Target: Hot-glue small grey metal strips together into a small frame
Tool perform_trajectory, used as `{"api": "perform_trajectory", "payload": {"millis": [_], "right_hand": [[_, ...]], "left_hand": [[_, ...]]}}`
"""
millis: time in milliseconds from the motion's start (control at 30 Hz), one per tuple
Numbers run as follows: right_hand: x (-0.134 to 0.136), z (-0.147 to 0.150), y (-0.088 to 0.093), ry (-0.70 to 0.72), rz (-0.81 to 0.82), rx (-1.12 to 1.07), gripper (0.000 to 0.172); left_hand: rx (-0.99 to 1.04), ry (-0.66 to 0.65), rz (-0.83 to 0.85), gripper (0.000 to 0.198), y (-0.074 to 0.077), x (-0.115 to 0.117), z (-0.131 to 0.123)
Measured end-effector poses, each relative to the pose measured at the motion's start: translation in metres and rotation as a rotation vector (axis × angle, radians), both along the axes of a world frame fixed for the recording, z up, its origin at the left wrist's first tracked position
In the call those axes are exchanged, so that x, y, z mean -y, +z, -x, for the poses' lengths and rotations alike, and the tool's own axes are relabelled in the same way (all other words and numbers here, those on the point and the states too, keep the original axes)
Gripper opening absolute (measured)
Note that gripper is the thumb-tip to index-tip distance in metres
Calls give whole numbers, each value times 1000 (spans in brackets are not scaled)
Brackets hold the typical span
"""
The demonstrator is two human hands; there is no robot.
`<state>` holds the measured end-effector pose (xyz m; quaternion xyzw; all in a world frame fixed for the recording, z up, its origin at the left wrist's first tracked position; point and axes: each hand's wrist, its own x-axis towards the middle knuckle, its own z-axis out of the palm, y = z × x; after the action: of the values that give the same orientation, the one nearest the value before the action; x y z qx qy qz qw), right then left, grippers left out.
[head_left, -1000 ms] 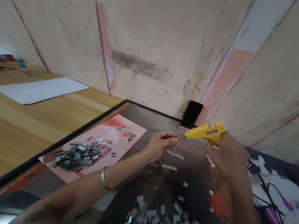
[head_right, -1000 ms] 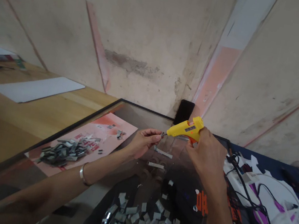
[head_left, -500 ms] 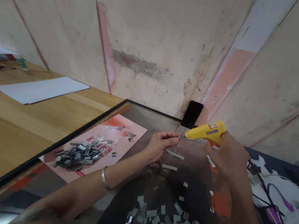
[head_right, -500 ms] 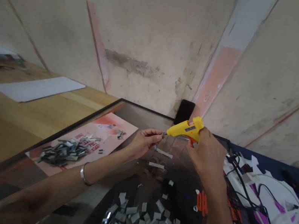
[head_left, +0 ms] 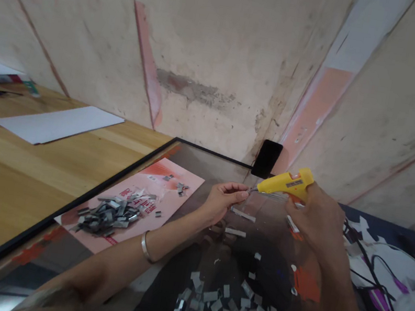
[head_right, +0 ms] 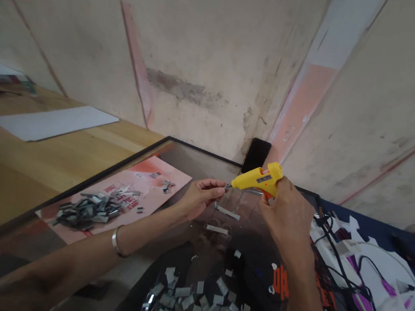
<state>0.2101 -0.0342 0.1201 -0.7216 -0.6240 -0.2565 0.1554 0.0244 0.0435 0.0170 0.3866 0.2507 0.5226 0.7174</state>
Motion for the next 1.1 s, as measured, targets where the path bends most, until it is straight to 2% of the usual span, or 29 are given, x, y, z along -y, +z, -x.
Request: {"api": "perform_trajectory", "payload": {"millis": [1100], "right_hand": [[1, 0, 0, 13, 2, -10, 27]], "left_hand": [[14, -13, 0, 27, -1, 0, 0]]}}
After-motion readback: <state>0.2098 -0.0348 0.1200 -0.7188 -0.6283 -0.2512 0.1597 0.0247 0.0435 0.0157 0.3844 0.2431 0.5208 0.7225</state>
